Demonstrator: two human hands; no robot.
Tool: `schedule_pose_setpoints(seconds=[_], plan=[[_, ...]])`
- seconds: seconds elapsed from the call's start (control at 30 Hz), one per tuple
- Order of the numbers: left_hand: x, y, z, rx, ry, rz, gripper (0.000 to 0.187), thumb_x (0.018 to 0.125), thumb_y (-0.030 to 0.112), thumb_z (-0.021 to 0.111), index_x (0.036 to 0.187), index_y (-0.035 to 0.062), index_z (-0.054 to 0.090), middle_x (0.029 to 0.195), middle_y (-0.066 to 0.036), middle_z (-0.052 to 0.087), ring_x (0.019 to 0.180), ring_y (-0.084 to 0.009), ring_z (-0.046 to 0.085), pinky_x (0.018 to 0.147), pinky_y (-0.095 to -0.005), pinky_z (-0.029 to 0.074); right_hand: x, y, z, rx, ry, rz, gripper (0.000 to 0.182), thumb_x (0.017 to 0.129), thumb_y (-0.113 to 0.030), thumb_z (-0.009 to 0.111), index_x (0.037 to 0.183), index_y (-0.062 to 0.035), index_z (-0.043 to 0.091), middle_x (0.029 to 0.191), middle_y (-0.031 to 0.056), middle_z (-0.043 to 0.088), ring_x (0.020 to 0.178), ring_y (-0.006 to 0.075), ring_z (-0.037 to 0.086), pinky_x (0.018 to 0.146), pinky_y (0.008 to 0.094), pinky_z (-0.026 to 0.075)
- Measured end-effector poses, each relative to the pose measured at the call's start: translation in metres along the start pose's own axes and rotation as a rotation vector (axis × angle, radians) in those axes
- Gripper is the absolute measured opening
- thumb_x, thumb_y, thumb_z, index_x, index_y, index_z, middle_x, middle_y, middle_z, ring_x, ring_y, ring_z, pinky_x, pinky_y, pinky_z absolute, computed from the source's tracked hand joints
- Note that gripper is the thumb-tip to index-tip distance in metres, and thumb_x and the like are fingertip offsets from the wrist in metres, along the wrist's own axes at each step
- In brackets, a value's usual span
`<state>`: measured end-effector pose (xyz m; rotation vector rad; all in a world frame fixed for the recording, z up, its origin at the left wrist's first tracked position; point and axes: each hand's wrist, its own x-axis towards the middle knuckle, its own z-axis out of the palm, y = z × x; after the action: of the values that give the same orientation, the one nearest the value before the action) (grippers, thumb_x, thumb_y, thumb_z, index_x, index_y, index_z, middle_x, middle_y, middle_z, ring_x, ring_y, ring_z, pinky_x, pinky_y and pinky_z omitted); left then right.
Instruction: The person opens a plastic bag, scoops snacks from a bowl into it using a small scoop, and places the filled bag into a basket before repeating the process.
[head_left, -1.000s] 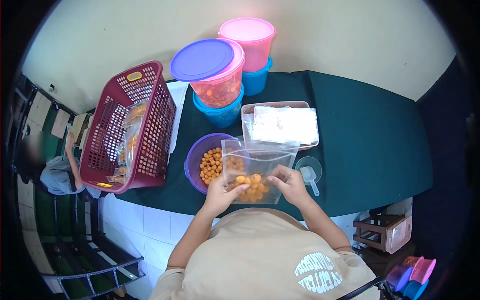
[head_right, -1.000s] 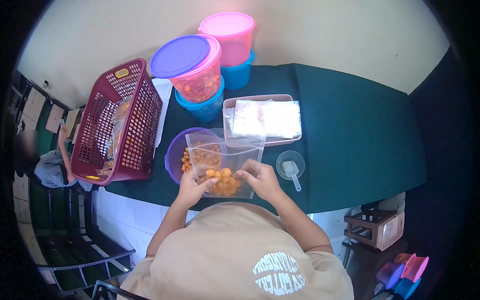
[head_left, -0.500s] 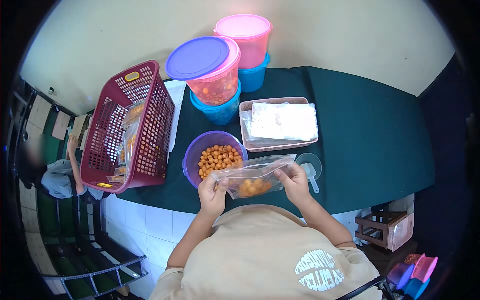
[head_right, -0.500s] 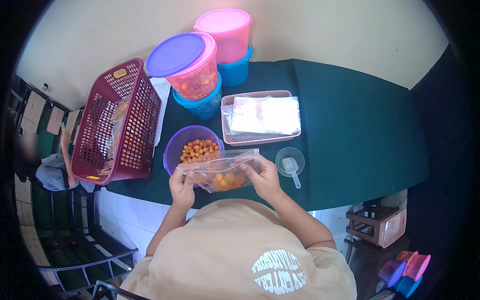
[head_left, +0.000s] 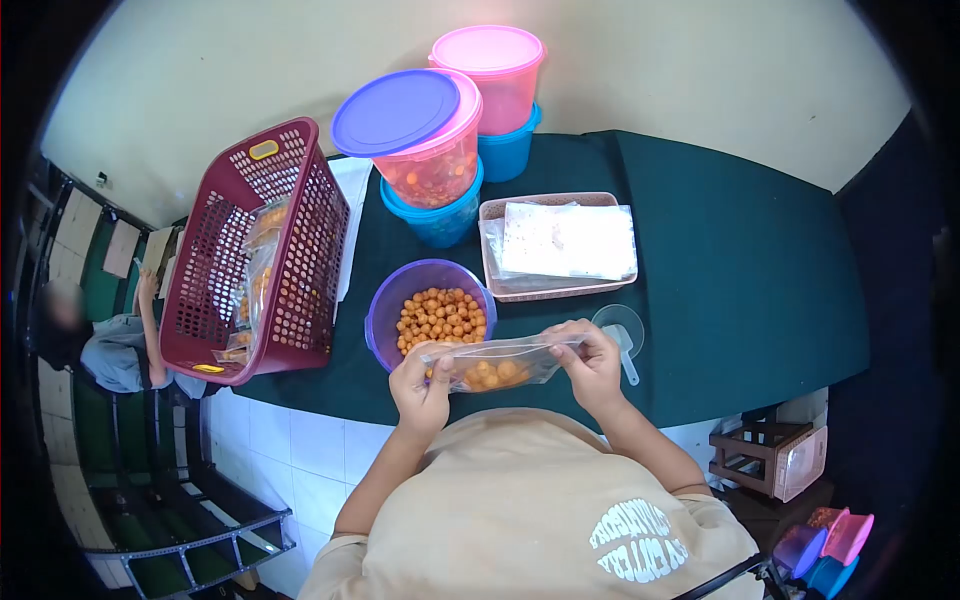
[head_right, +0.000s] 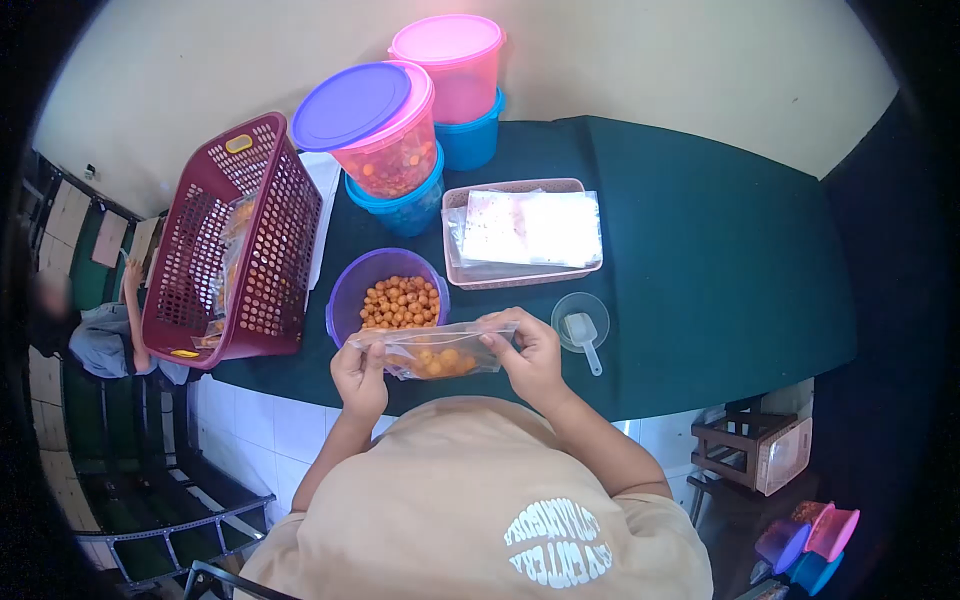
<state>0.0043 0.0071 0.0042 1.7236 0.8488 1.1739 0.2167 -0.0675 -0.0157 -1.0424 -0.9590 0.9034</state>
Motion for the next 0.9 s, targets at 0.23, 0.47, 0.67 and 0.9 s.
schedule_pose_setpoints(seconds=[0.23, 0.47, 0.67, 0.9], plan=[[0.000, -0.008, 0.001, -0.078, -0.064, 0.004, 0.010, 0.089, 0.009, 0.065, 0.089, -0.0008, 0.063, 0.091, -0.014, 0.068, 0.079, -0.0187, 0.063, 0.072, -0.0302, 0.049, -0.003, -0.004, -0.002, -0.061, -0.053, -0.095, 0.005, 0.088, -0.001, 0.062, 0.091, 0.0002, 0.065, 0.097, 0.0120, 0.066, 0.088, 0.0162, 0.063, 0.078, 0.0287, 0.050], [-0.001, -0.007, 0.003, -0.149, 0.037, -0.077, 0.007, 0.087, 0.008, 0.067, 0.086, 0.0008, 0.064, 0.090, -0.011, 0.070, 0.083, -0.0205, 0.063, 0.079, -0.0324, 0.047, 0.002, -0.013, 0.004, -0.085, -0.111, -0.041, 0.005, 0.084, -0.002, 0.066, 0.089, 0.0004, 0.066, 0.090, 0.0105, 0.065, 0.085, 0.0168, 0.063, 0.077, 0.0287, 0.049], [0.001, -0.001, 0.010, -0.066, -0.088, -0.058, 0.002, 0.085, 0.006, 0.067, 0.085, 0.0039, 0.066, 0.088, -0.008, 0.071, 0.077, -0.0191, 0.064, 0.083, -0.0339, 0.044, -0.002, -0.008, 0.008, -0.052, -0.103, -0.039, 0.003, 0.083, -0.001, 0.068, 0.084, 0.0007, 0.067, 0.090, 0.0109, 0.065, 0.083, 0.0164, 0.062, 0.076, 0.0282, 0.049], [0.001, 0.004, 0.009, 0.058, -0.086, 0.116, 0.008, 0.080, 0.005, 0.071, 0.085, 0.0079, 0.065, 0.082, -0.005, 0.071, 0.078, -0.0161, 0.066, 0.090, -0.0378, 0.037, -0.001, -0.010, 0.005, -0.029, -0.177, -0.018, 0.008, 0.080, -0.001, 0.071, 0.086, 0.0009, 0.067, 0.093, 0.0112, 0.065, 0.085, 0.0166, 0.062, 0.076, 0.0291, 0.050]])
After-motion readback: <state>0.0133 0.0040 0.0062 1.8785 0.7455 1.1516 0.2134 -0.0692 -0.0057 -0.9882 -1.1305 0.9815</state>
